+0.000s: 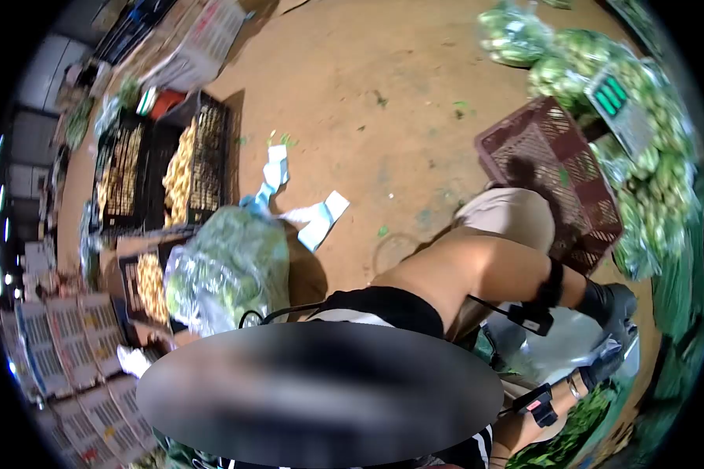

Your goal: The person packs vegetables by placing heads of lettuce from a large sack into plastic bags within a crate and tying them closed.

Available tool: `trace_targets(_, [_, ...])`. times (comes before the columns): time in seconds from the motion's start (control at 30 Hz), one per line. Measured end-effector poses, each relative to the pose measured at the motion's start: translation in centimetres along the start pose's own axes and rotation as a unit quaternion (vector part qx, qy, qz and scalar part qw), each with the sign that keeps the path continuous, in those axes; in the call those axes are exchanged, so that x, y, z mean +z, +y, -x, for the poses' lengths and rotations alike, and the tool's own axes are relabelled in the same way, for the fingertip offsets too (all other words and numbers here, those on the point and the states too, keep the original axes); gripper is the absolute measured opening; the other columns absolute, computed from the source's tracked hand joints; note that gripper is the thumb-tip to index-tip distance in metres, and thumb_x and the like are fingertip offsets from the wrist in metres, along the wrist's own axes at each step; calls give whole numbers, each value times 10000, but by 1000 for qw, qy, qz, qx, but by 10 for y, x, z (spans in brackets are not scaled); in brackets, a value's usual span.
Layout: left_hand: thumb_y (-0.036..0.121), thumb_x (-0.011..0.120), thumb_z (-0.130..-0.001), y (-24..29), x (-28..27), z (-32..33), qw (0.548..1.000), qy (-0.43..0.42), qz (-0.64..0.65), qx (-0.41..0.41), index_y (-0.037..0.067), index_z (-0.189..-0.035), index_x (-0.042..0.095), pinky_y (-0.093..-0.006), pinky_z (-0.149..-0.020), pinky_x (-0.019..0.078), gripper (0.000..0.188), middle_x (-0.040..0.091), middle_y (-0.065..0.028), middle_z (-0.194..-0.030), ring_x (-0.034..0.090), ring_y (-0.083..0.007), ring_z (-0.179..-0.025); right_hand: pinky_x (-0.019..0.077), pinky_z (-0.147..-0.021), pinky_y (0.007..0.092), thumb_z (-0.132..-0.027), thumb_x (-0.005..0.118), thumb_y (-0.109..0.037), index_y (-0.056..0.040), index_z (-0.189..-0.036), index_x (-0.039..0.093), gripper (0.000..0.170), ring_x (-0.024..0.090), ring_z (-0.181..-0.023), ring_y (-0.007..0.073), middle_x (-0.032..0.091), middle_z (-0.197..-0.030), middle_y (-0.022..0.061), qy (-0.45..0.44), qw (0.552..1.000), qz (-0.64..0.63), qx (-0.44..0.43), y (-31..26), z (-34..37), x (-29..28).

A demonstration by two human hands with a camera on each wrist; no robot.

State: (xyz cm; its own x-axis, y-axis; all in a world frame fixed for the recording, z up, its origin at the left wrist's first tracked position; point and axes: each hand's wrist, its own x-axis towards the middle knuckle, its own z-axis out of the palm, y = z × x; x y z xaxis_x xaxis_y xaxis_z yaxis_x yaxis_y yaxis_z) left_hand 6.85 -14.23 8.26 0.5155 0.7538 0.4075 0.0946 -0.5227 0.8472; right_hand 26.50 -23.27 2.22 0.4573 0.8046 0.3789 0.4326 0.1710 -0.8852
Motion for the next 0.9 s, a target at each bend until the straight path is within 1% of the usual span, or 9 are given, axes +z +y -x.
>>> trace_targets(0.17, [351, 613, -564, -29, 50, -48, 989, -62, -82, 104, 58, -602, 617, -350, -565, 442, 296, 586, -103, -629, 559, -254, -567, 383, -852, 318, -794, 480, -130, 8, -1062, 507, 303, 515, -928, 228, 533, -1034, 140, -77, 987, 140, -10, 30, -38, -14])
trace_targets(0.27, [193, 559, -566, -60, 75, -81, 979, 125, 110, 121, 52, -569, 565, -371, -487, 408, 141, 534, -125, -565, 515, -279, -519, 370, -865, 318, -792, 488, -139, 4, -1082, 493, 324, 502, -954, 219, 514, -1067, 139, -101, 981, 165, -13, 40, -53, -23])
trace_targets(0.3, [266, 628, -481, -80, 82, -113, 922, 181, -185, 289, 111, -558, 592, -363, -496, 438, 177, 563, -92, -603, 549, -230, -546, 366, -870, 318, -791, 490, -142, 3, -1088, 488, 331, 497, -963, 215, 508, -1078, 138, -108, 979, 174, -13, 43, -59, -25])
trace_targets(0.5, [388, 659, -554, -41, -13, -56, 931, 206, -18, 300, 59, -636, 608, -368, -525, 451, 343, 586, -109, -635, 565, -258, -564, 340, -897, 317, -788, 506, -161, -4, -1127, 461, 376, 470, -1016, 196, 471, -1145, 135, -124, 972, 200, -29, 55, -76, -41])
trace_targets(0.57, [466, 693, -524, -7, -46, -38, 961, -204, 122, -139, 21, -702, 617, -360, -581, 469, 485, 601, -139, -679, 586, -271, -620, 332, -906, 317, -786, 511, -167, -6, -1140, 452, 393, 461, -1033, 190, 458, -1167, 133, -133, 966, 215, -43, 60, -84, -52])
trace_targets(0.7, [388, 656, -588, -94, -5, -74, 983, -40, -169, -58, 23, -778, 614, -355, -654, 468, 413, 599, -155, -739, 590, -262, -700, 315, -924, 316, -784, 521, -179, -11, -1165, 434, 426, 443, -1068, 177, 433, -1211, 131, -177, 865, 397, -252, 102, -85, -83])
trace_targets(0.73, [362, 635, -616, -99, -35, -65, 987, -37, -146, -59, 20, -805, 604, -352, -656, 467, 392, 599, -150, -760, 588, -250, -708, 317, -924, 324, -808, 478, -192, -14, -1156, 442, 393, 435, -1073, 187, 448, -1191, 119, -199, 965, 155, -71, 51, -70, -57])
trace_targets(0.8, [310, 593, -672, -107, -96, -41, 997, 26, -46, -64, 14, -859, 583, -346, -659, 466, 351, 598, -138, -802, 586, -224, -724, 321, -918, 334, -838, 413, -198, -6, -1148, 444, 366, 430, -1072, 206, 464, -1167, 104, -156, 941, -270, 129, -28, -40, -19])
trace_targets(0.9, [232, 530, -755, -102, -172, 1, 877, 162, 393, -223, 4, -939, 551, -338, -663, 464, 294, 597, -121, -865, 582, -186, -749, 336, -897, 334, -795, 420, -84, -49, -1026, 549, 267, 476, -1009, 243, 526, -1053, 163, -66, 994, 72, -55, 16, -24, -52])
